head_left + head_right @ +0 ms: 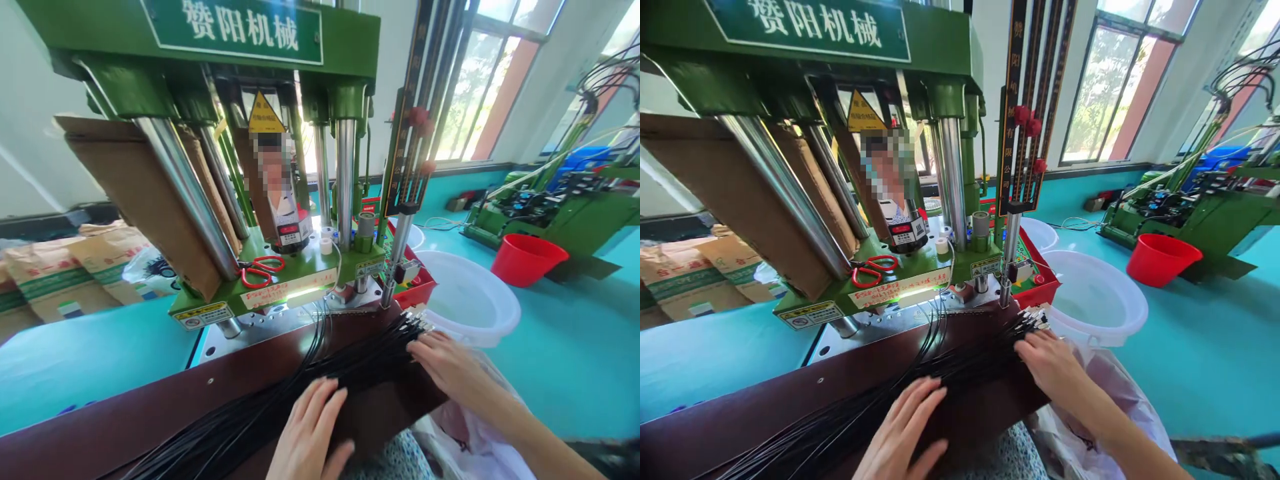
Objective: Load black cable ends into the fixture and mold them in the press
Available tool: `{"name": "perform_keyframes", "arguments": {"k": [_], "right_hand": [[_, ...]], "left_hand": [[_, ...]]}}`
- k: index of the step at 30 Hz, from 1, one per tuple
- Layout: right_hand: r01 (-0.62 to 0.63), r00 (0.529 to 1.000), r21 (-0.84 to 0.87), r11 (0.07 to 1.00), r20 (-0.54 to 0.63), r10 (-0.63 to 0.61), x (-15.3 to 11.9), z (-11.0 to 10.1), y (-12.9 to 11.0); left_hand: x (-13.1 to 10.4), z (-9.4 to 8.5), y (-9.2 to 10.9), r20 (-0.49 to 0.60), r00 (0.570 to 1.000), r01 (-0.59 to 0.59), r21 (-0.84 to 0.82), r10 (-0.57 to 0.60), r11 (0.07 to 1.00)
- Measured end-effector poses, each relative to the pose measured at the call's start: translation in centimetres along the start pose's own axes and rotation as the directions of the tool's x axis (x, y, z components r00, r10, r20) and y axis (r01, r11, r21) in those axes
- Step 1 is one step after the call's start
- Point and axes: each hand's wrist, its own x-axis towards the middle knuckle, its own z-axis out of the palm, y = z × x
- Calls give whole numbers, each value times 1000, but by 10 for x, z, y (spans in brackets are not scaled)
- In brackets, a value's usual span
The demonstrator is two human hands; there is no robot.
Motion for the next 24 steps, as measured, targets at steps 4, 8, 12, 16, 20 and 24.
{"name": "perform_keyframes", "arguments": {"k": [4,8,12,16,20,24], "right_hand": [[21,952,-83,996,-304,-46,34,15,-4],[95,935,177,980,-353,-26,21,39,-34],[195,963,365,910,-249,-106,-1,49,-62],[175,975,521,836,-210,-73,-12,47,-68],[87,991,738,670,-133,18,-15,49,-63],[-10,983,962,272,-39,177,-8,56,-64]], "left_hand": [[69,18,16,-59,993,-65,401,97,914],[92,22,22,51,997,-75,513,57,855],[101,13,19,277,956,-219,459,96,861],[112,1,16,328,941,-159,232,76,960],[116,-21,18,338,941,50,-91,-17,995],[106,-42,24,230,968,-47,-239,103,970]]}}
